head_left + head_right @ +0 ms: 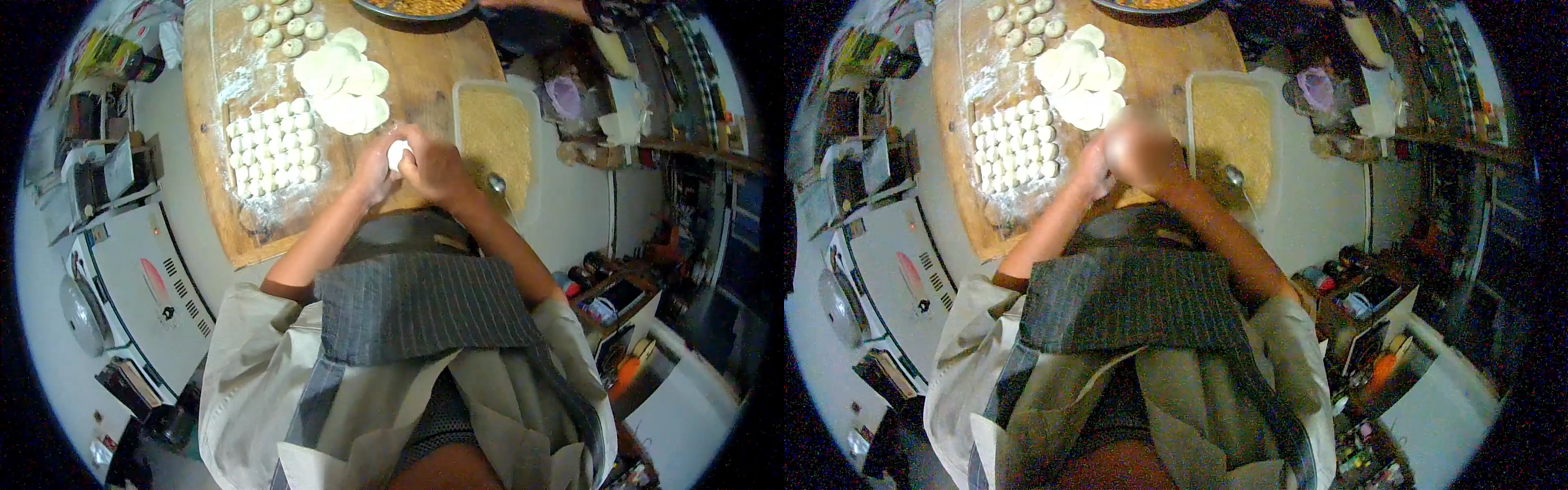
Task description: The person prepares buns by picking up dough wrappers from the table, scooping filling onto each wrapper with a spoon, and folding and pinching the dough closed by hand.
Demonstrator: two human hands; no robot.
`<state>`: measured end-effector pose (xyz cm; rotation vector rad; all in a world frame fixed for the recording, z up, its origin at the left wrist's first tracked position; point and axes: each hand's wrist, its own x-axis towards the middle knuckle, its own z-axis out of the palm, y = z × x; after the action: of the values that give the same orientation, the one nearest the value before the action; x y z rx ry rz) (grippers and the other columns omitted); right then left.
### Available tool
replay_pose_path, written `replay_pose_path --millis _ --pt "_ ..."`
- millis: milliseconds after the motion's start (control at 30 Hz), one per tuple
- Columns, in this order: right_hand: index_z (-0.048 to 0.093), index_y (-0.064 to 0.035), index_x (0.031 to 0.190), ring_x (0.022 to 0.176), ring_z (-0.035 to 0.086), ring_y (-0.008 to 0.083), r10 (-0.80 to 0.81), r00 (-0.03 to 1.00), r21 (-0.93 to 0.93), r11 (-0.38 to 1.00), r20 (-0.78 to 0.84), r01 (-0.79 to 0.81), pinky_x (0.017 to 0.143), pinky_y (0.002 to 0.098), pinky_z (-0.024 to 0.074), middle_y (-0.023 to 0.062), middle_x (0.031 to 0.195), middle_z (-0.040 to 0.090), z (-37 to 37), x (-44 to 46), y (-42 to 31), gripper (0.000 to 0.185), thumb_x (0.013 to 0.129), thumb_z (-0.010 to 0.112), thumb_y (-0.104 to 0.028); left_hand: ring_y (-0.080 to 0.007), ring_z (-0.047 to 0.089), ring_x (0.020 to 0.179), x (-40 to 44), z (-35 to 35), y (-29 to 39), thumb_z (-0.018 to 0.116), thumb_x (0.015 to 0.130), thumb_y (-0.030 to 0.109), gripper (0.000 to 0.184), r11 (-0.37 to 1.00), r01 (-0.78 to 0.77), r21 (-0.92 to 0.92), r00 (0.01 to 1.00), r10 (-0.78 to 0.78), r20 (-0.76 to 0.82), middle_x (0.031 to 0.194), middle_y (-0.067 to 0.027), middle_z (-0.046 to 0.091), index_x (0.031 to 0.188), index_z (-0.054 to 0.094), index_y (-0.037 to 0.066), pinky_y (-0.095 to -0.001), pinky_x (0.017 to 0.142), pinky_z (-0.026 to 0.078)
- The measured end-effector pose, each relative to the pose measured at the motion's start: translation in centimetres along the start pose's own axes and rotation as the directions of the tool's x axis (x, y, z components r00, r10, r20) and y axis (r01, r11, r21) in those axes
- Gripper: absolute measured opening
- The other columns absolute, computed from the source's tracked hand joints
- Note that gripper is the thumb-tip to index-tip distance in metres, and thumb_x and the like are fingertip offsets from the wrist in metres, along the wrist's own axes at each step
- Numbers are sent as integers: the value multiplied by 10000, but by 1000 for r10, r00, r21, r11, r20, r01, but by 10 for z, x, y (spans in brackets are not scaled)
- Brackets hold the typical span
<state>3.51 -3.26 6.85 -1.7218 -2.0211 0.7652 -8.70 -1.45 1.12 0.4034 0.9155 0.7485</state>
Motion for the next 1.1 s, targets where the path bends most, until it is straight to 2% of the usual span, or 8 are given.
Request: replay_pose_path --millis 200,300,367,500,833,933,1000,1100 --pt "508 -94 1260 892 624 358 -143 988 211 966 -52 150 768 420 493 199 993 627 13 38 -18 424 842 531 -157 -156 590 753 2 -26 29 374 975 303 314 981 -6 -193 999 -4 -51 865 -44 614 1013 596 85 -276 555 460" --pt "475 -73 1314 869 636 331 140 969 479 849 201 -222 768 392 496 185 967 638 -2 56 -29 514 838 597 -228 -185 588 787 14 -51 40 345 986 338 378 943 -44 -330 999 41 -16 868 -64 617 999 605 63 -329 599 481" --pt "433 -37 1343 916 625 311 -19 983 58 998 185 9 783 370 492 202 1053 613 9 70 -14 635 813 663 -301 -192 585 795 21 -61 48 332 990 343 401 935 -80 -344 997 69 -44 881 -75 621 992 608 52 -347 617 489" --pt "386 -13 1363 1008 582 339 -464 886 -74 883 13 464 820 388 480 225 1161 554 38 102 -20 730 778 696 -324 -215 601 856 28 -81 64 323 996 350 433 943 -70 -325 996 52 -66 931 -120 630 1091 580 15 -365 695 517" --pt "383 -18 1351 1164 495 385 -280 882 212 954 378 212 996 415 405 226 1269 504 102 185 -15 708 744 701 -194 -235 615 962 61 -120 91 375 990 410 478 949 -239 -207 903 139 -406 1157 -140 577 1227 519 21 -356 845 497" --pt "418 -18 1340 1174 500 352 -172 890 371 929 422 3 1014 396 391 208 1266 514 109 226 -16 671 757 700 -197 -246 625 899 72 -147 99 379 976 463 545 911 -386 146 866 412 -283 1156 -161 558 1308 439 34 -372 808 506" --pt "460 -39 1338 1136 539 238 -19 857 392 894 515 -215 948 330 437 142 1269 543 112 259 -12 643 770 719 -194 -231 628 852 74 -163 104 385 975 453 573 951 -182 -250 968 129 -217 1081 -158 576 1387 309 62 -361 773 520" --pt "470 -40 1329 1125 545 234 -187 905 320 945 381 60 934 329 447 147 1261 550 126 326 3 616 779 706 -184 -246 630 811 76 -185 102 432 926 559 719 956 -246 -159 940 195 -281 1010 -154 582 1393 268 37 -363 711 531"
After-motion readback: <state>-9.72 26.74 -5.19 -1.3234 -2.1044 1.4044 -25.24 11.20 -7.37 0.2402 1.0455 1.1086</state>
